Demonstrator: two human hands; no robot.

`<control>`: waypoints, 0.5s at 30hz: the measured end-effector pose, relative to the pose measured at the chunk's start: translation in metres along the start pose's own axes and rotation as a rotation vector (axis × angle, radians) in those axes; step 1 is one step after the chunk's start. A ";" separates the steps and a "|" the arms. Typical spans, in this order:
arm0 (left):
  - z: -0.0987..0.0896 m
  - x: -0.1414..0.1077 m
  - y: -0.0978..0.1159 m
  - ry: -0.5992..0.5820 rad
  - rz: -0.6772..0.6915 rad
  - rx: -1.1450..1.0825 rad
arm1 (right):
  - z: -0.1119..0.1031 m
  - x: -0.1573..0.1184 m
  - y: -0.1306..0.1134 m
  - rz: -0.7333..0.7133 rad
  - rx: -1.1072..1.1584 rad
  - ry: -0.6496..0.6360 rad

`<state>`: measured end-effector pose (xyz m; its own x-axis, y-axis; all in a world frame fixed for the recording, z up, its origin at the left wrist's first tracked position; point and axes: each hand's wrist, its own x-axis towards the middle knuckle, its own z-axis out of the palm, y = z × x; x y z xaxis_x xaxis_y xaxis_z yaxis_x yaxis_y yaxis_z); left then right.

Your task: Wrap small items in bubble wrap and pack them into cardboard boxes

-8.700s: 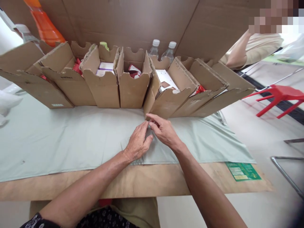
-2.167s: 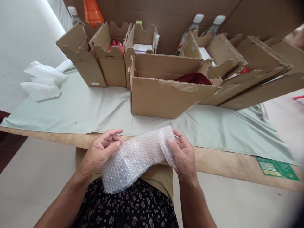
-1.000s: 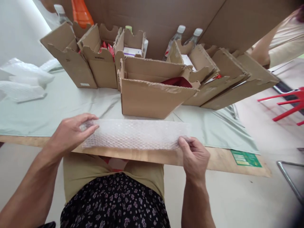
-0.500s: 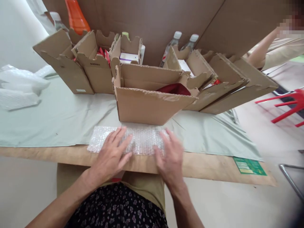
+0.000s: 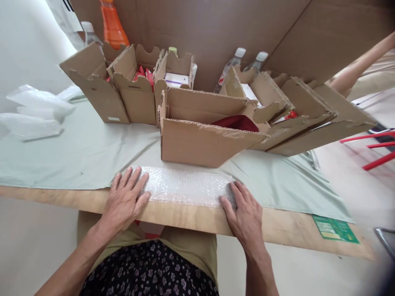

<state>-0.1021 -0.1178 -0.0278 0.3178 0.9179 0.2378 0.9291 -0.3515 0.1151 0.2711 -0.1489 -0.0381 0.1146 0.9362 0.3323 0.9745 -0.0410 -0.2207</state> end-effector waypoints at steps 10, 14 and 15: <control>-0.014 0.005 0.030 0.093 -0.033 -0.066 | -0.011 -0.006 -0.031 0.059 0.001 0.200; -0.014 0.014 0.062 0.068 0.092 -0.127 | -0.008 -0.009 -0.088 -0.228 0.067 0.062; -0.012 0.015 0.066 0.038 0.128 -0.124 | -0.005 -0.009 -0.098 -0.287 0.068 -0.003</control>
<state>-0.0382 -0.1291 -0.0051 0.4224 0.8573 0.2942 0.8502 -0.4873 0.1992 0.1753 -0.1549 -0.0147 -0.1643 0.9071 0.3874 0.9519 0.2488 -0.1788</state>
